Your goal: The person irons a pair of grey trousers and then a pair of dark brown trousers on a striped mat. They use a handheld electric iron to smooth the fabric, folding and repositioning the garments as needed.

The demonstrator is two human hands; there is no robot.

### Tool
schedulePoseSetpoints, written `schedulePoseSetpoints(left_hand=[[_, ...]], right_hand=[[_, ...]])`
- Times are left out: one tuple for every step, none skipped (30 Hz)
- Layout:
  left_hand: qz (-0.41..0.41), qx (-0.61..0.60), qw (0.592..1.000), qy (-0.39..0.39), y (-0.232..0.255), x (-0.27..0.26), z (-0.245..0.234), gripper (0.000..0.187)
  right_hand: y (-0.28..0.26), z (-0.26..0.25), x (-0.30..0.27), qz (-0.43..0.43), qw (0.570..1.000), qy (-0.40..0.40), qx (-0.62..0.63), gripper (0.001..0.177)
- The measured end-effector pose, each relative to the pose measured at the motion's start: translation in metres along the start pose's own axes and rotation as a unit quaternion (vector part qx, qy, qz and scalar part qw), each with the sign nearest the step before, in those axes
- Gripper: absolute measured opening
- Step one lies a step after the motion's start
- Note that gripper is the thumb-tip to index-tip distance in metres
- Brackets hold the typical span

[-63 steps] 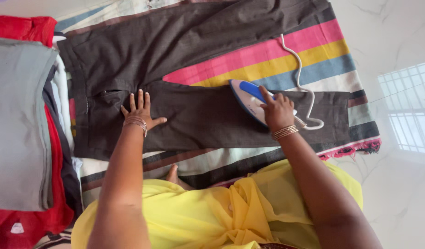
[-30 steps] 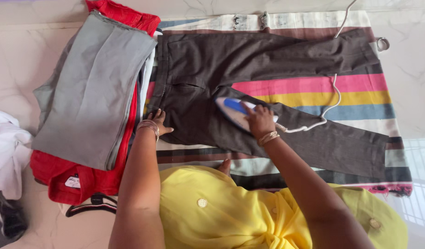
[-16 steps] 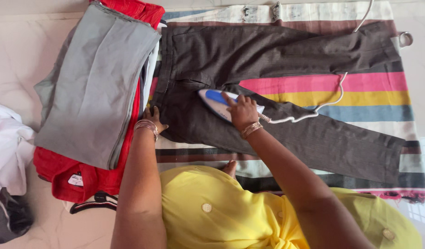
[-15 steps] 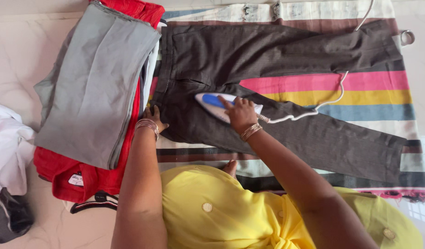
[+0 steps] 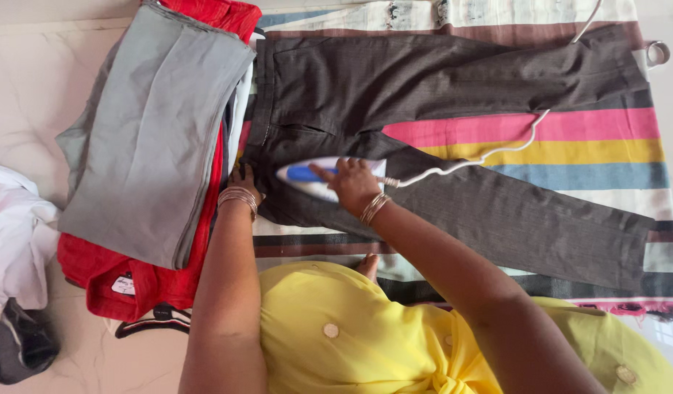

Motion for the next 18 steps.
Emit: schedulePoseSetpoints(left_hand=[[-0.002, -0.001, 1.0, -0.003, 0.001, 0.001, 0.0, 0.102], [0.012, 0.005, 1.0, 0.019, 0.003, 0.0, -0.003, 0.099], [0.026, 0.011, 0.999, 0.042, 0.005, -0.002, -0.007, 0.096], [0.04, 0.018, 0.997, 0.067, 0.007, -0.004, -0.013, 0.093], [0.031, 0.003, 0.997, 0.064, 0.005, -0.006, -0.014, 0.086], [0.022, -0.013, 0.998, 0.065, 0.002, -0.007, -0.019, 0.079], [0.013, -0.028, 0.997, 0.065, 0.0, -0.009, -0.023, 0.073], [0.022, -0.029, 0.994, 0.108, 0.001, -0.011, -0.034, 0.053], [0.03, -0.03, 0.988, 0.15, 0.001, -0.014, -0.042, 0.036], [0.039, -0.031, 0.98, 0.191, 0.005, -0.017, -0.049, 0.025], [0.084, -0.088, 0.974, 0.19, 0.012, -0.018, -0.05, 0.029], [0.129, -0.147, 0.963, 0.185, 0.021, -0.019, -0.048, 0.032], [0.172, -0.205, 0.947, 0.179, 0.03, -0.019, -0.047, 0.036], [0.168, -0.199, 0.955, 0.139, 0.033, -0.015, -0.037, 0.041], [0.163, -0.193, 0.962, 0.099, 0.037, -0.012, -0.027, 0.046], [0.157, -0.185, 0.968, 0.058, 0.039, -0.011, -0.017, 0.052], [0.156, -0.149, 0.976, 0.039, 0.041, -0.012, -0.011, 0.057], [0.157, -0.114, 0.981, 0.022, 0.046, -0.014, -0.008, 0.064]], right_hand=[[-0.01, 0.006, -0.004, -0.02, 0.999, -0.019, 0.025, 0.065], [-0.019, 0.012, -0.006, -0.041, 0.997, -0.039, 0.051, 0.065], [-0.02, 0.011, -0.006, -0.037, 0.998, -0.019, 0.048, 0.063], [-0.019, 0.007, 0.0, -0.031, 0.999, 0.004, 0.044, 0.061], [-0.016, 0.003, 0.005, -0.026, 0.999, 0.026, 0.04, 0.059], [-0.011, 0.002, 0.013, -0.003, 0.999, 0.029, 0.032, 0.061], [-0.005, 0.001, 0.021, 0.02, 0.999, 0.031, 0.023, 0.063], [-0.001, 0.0, 0.027, 0.044, 0.998, 0.034, 0.016, 0.065], [-0.005, 0.002, 0.032, 0.038, 0.999, 0.03, 0.015, 0.065], [-0.007, 0.005, 0.033, 0.033, 0.999, 0.025, 0.013, 0.066], [-0.01, 0.008, 0.032, 0.028, 0.999, 0.019, 0.011, 0.066], [-0.014, 0.012, 0.026, 0.014, 1.0, 0.019, -0.012, 0.073], [-0.017, 0.015, 0.018, 0.0, 0.999, 0.018, -0.035, 0.08], [-0.021, 0.019, 0.009, -0.017, 0.998, 0.018, -0.058, 0.086], [-0.015, 0.029, -0.002, -0.002, 0.999, -0.026, -0.041, 0.086], [-0.006, 0.04, -0.017, 0.014, 0.997, -0.071, -0.02, 0.086], [0.006, 0.048, -0.034, 0.029, 0.993, -0.115, 0.0, 0.086], [0.023, 0.043, -0.046, 0.044, 0.994, -0.099, -0.011, 0.077]])
Point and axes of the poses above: each hand's wrist, its own x-axis towards the middle knuckle, its own z-axis out of the palm, y = z × x, the point moved 9 cm from there along x, towards the middle knuckle, and after that the axes turned 8 degrees about -z, right-handed, at the moved point
